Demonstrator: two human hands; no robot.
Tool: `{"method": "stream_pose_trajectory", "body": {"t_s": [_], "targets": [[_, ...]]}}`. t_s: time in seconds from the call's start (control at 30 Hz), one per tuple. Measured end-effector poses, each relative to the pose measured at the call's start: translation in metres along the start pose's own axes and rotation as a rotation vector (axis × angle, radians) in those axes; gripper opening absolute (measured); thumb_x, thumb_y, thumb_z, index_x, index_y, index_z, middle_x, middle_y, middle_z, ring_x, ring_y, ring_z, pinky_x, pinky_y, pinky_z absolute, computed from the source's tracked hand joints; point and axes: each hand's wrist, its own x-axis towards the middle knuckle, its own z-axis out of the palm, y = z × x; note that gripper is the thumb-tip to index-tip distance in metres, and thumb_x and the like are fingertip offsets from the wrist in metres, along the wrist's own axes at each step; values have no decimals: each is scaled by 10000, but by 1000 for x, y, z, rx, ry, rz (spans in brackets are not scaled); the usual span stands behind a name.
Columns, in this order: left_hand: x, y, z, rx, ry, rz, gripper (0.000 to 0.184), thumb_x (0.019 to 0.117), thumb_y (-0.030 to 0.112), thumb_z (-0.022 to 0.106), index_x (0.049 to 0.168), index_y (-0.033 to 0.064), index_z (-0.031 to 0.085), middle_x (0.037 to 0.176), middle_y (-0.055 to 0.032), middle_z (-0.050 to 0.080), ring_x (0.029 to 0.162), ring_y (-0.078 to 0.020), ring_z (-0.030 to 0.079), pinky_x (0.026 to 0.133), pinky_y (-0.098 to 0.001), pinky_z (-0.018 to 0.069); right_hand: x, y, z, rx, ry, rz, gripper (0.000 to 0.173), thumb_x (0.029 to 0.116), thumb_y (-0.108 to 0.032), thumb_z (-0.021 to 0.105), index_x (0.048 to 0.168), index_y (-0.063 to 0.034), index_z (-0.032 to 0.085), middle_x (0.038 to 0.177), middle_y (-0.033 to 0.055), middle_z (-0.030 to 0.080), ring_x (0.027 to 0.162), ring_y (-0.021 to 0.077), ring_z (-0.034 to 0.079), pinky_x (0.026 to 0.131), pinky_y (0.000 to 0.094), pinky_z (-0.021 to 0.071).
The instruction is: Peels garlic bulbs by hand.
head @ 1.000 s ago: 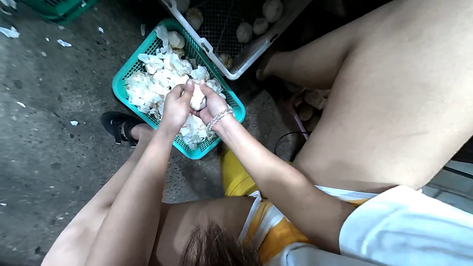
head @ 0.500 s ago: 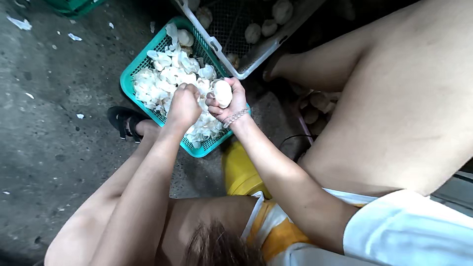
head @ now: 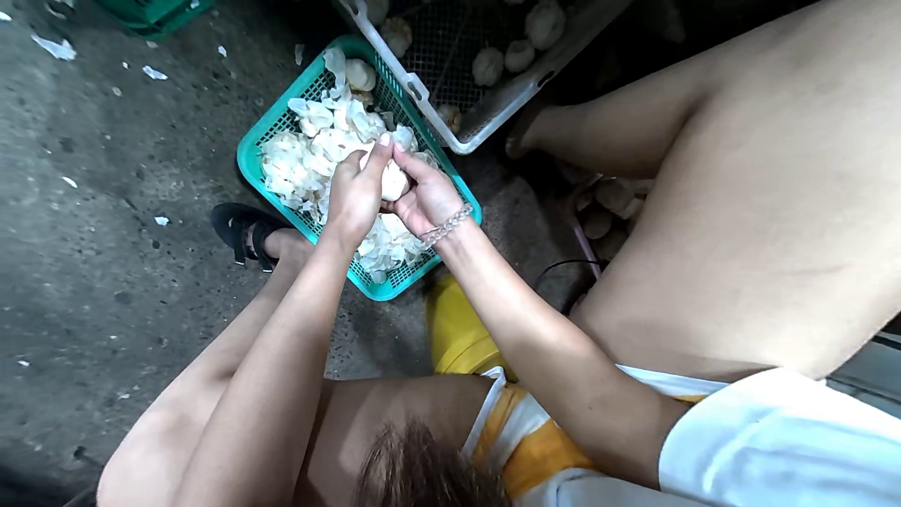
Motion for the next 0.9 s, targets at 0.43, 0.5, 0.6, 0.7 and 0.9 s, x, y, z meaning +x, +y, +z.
{"method": "stream_pose_trajectory", "body": {"t_s": [0.43, 0.5, 0.6, 0.7, 0.9], "targets": [[-12, 7, 25, 46, 354, 191, 377, 1086, 230, 447, 817, 54, 643, 713, 30, 540, 704, -51, 547, 714, -304, 454, -13, -2, 28, 108, 241, -95, 83, 1046, -85, 498, 1087, -50, 561, 910, 63, 596, 770, 124, 602, 667, 266, 524], [-14, 9, 26, 126, 387, 208, 385, 1073, 197, 422, 806, 43, 653, 700, 19, 540, 690, -62, 534, 701, -319, 442, -11, 3, 24, 32, 256, -146, 43, 1036, -101, 547, 1005, -71, 552, 874, 44, 586, 752, 109, 576, 663, 265, 498], [-13, 12, 26, 199, 368, 200, 375, 1057, 143, 418, 829, 16, 687, 709, -3, 570, 691, -65, 534, 704, -311, 441, -6, 5, 18, -16, 274, -152, 81, 1020, -94, 582, 943, -72, 566, 833, 43, 593, 719, 110, 575, 643, 265, 499], [-4, 18, 16, 202, 173, 73, 406, 1122, 233, 397, 853, 16, 610, 735, -30, 499, 700, -118, 504, 706, -349, 429, 5, 6, 1, -226, 262, -215, 248, 1083, -247, 485, 1062, -27, 598, 896, 71, 614, 775, 128, 602, 707, 308, 527], [-10, 28, -1, 210, -131, 46, 264, 1044, 180, 612, 1269, 56, 672, 1134, -91, 644, 738, -88, 577, 656, -260, 487, 28, -6, -37, -581, 177, -444, 423, 1109, -278, 347, 1322, 48, 514, 1244, 168, 563, 1068, 165, 585, 929, 346, 498]]}}
